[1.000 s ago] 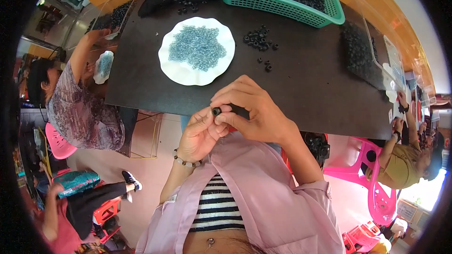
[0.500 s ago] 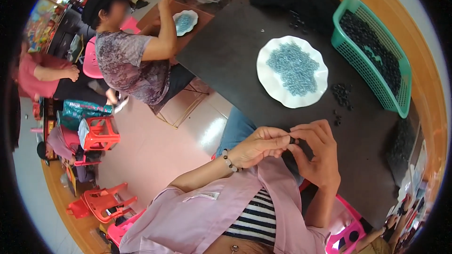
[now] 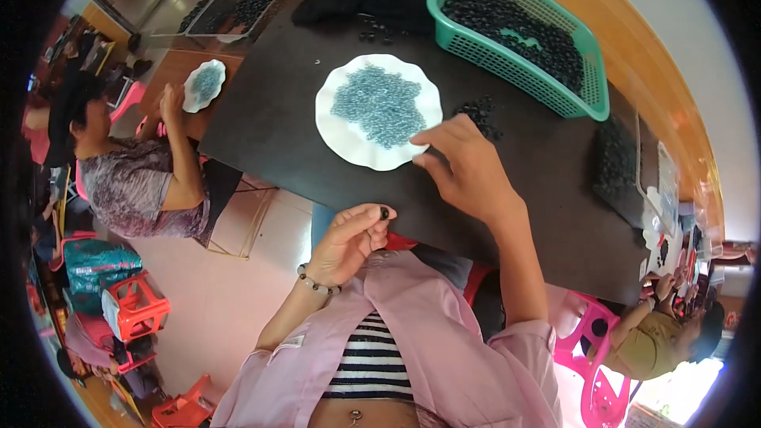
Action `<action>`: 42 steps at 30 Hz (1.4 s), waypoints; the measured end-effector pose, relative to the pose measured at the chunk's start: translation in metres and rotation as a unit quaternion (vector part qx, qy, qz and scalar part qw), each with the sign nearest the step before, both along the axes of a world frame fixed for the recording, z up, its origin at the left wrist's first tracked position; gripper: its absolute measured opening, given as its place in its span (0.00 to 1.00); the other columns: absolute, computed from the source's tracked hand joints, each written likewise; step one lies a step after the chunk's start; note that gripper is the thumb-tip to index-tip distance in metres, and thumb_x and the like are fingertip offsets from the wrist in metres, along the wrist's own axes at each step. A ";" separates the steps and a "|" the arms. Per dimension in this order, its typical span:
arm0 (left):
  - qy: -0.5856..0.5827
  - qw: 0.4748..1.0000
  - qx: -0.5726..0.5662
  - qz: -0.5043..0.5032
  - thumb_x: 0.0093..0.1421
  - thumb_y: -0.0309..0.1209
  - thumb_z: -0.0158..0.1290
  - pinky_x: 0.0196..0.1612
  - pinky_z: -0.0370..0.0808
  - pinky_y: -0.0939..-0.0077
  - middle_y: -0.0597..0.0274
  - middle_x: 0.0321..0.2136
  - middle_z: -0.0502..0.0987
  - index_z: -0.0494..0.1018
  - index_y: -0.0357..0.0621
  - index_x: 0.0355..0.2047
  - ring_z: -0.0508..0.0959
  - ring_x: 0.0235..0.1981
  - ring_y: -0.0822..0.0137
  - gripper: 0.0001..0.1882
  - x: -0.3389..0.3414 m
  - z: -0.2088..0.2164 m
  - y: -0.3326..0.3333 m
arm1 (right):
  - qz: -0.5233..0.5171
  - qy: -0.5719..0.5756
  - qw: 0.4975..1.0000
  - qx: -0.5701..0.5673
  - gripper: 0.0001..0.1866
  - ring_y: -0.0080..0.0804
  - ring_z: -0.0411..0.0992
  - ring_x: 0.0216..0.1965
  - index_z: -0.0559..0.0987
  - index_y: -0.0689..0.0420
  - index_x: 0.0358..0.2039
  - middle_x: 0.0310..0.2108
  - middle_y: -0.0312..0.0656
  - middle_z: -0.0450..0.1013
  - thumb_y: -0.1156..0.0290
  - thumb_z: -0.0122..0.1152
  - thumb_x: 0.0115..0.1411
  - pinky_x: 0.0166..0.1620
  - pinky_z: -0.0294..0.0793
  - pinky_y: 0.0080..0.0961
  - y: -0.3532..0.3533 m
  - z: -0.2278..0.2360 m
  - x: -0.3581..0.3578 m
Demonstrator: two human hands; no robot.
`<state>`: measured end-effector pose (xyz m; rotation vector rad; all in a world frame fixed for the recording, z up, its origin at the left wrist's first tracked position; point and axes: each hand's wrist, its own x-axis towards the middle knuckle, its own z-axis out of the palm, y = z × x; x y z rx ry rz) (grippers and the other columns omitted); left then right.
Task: Placing small blue beads into black circular components at a table.
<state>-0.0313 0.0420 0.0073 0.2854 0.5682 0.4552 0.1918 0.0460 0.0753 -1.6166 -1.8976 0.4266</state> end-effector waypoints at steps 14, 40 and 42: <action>0.015 0.998 -0.015 0.054 0.63 0.34 0.53 0.30 0.69 0.87 0.71 0.23 0.73 0.76 0.33 0.40 0.70 0.24 0.81 0.14 0.001 0.009 0.001 | 0.356 0.535 0.766 -0.015 0.33 0.33 0.69 0.33 0.79 0.63 0.42 0.35 0.50 0.75 0.42 0.46 0.62 0.37 0.66 0.24 0.001 0.085 -0.050; 0.005 0.999 -0.018 0.028 0.64 0.35 0.51 0.30 0.67 0.80 0.69 0.21 0.69 0.75 0.34 0.40 0.68 0.24 0.75 0.14 -0.002 -0.011 0.005 | -0.106 0.287 0.949 -0.075 0.10 0.16 0.70 0.27 0.79 0.63 0.41 0.29 0.37 0.78 0.73 0.56 0.60 0.31 0.69 0.17 0.056 0.016 0.005; -0.003 0.999 -0.019 0.027 0.64 0.35 0.51 0.29 0.67 0.80 0.70 0.21 0.69 0.75 0.34 0.40 0.67 0.24 0.76 0.14 -0.003 -0.012 0.004 | -0.099 0.211 0.970 -0.062 0.09 0.16 0.68 0.24 0.79 0.63 0.39 0.27 0.36 0.77 0.74 0.56 0.59 0.28 0.68 0.17 0.066 -0.001 0.018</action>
